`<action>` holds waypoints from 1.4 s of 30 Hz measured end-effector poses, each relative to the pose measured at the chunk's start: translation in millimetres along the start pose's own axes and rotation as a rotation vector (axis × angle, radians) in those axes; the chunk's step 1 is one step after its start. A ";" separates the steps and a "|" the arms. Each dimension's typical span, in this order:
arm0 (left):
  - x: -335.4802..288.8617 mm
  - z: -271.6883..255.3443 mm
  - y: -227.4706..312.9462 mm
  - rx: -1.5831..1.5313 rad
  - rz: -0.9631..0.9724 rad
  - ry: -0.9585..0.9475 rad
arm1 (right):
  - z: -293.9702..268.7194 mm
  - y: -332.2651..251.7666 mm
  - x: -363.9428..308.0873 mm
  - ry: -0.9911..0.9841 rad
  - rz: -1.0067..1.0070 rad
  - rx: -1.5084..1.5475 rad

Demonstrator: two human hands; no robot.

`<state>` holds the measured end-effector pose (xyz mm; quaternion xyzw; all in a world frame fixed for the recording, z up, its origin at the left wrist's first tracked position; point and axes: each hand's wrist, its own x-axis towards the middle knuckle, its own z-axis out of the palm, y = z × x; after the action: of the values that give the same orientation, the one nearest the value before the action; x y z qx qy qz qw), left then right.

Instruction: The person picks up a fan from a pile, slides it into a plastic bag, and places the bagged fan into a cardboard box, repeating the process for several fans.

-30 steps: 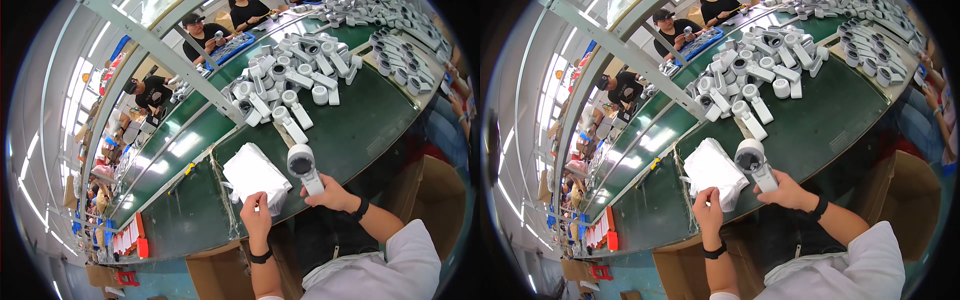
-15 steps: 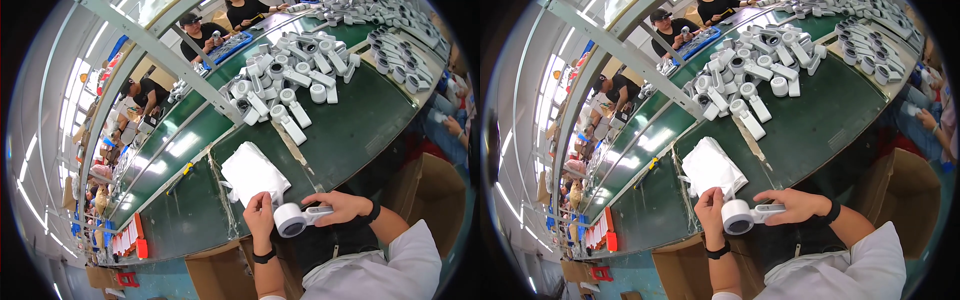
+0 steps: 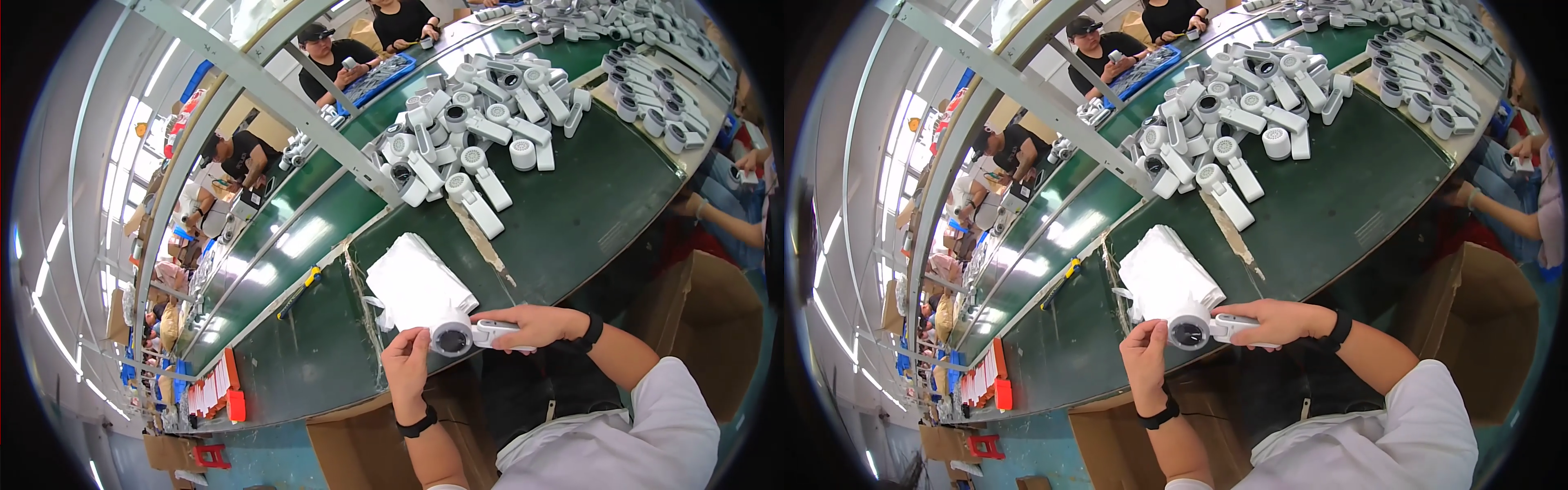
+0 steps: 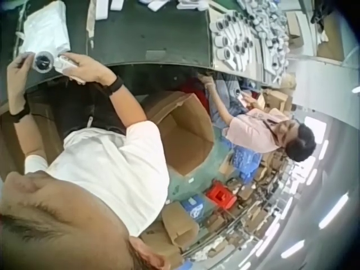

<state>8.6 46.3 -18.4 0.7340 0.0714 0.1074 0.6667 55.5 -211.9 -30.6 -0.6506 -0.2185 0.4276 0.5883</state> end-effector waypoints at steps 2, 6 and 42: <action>-0.5 0.0 0.9 0.010 0.012 0.005 | 1.3 -2.5 -1.2 0.023 0.005 -0.035; -1.0 6.4 4.6 0.040 0.044 0.025 | 3.8 -8.5 -9.8 0.018 -0.027 -0.117; -44.6 47.6 -19.7 -0.180 0.211 0.027 | 43.2 24.0 34.4 0.627 -0.550 0.027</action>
<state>-21.7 -8.7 -45.0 0.6730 -0.0073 0.1930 0.7140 33.7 -165.0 -61.2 -0.6592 -0.1887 0.0384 0.7269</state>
